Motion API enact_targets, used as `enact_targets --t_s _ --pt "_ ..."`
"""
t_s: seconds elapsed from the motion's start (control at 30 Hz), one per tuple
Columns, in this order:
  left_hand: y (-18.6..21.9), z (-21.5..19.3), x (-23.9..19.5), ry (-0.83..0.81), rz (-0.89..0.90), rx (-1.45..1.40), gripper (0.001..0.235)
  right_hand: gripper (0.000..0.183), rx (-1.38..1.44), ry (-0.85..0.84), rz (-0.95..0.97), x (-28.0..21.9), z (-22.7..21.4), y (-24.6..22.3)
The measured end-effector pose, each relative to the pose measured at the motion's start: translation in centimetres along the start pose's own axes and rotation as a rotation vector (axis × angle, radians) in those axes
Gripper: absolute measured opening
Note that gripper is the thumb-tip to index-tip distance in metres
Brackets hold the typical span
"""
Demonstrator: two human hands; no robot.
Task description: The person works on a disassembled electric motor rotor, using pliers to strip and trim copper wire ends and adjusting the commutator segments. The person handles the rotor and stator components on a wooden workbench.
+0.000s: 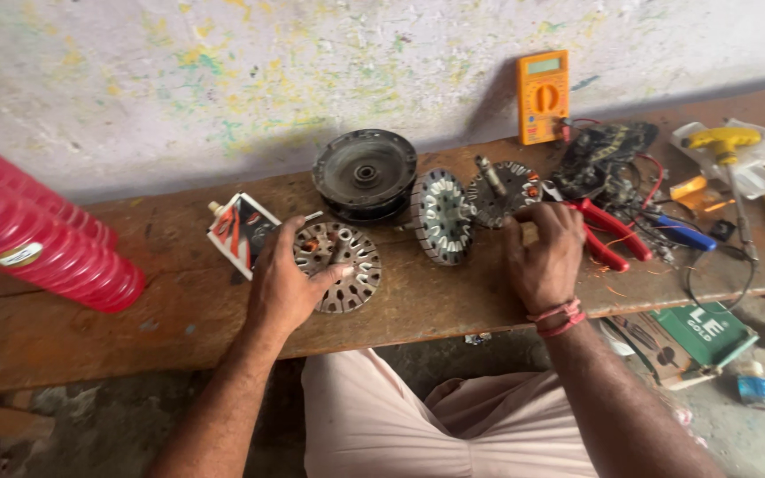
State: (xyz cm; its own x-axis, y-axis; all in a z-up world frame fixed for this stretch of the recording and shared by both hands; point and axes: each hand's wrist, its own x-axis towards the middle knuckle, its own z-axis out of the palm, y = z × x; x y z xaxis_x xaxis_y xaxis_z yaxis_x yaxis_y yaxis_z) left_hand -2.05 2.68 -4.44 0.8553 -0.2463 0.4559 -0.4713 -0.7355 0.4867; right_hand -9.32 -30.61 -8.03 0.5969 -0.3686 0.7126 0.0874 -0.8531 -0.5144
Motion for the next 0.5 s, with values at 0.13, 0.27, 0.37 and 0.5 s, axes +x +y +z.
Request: enact_targets --t_s 0.13,0.27,0.37,0.5 --pt "-0.9 -0.9 -1.0 0.126 0.084 -0.028 0.081 0.013 -0.044 0.09 -0.108 -0.7 -0.9 -0.6" --pt "0.2 -0.2 -4.8 0.302 0.369 -0.045 0.05 0.017 -0.06 0.04 -0.176 -1.4 -1.9 -1.0" --pt "0.4 1.5 -7.2 0.265 0.543 -0.076 0.045 0.025 0.166 -0.079 -0.17 -1.9 -2.5 -1.7" --pt "-0.5 3.1 -6.7 0.496 0.326 -0.109 0.046 0.061 0.302 -0.203 -0.271 -1.3 -2.1 -3.4"
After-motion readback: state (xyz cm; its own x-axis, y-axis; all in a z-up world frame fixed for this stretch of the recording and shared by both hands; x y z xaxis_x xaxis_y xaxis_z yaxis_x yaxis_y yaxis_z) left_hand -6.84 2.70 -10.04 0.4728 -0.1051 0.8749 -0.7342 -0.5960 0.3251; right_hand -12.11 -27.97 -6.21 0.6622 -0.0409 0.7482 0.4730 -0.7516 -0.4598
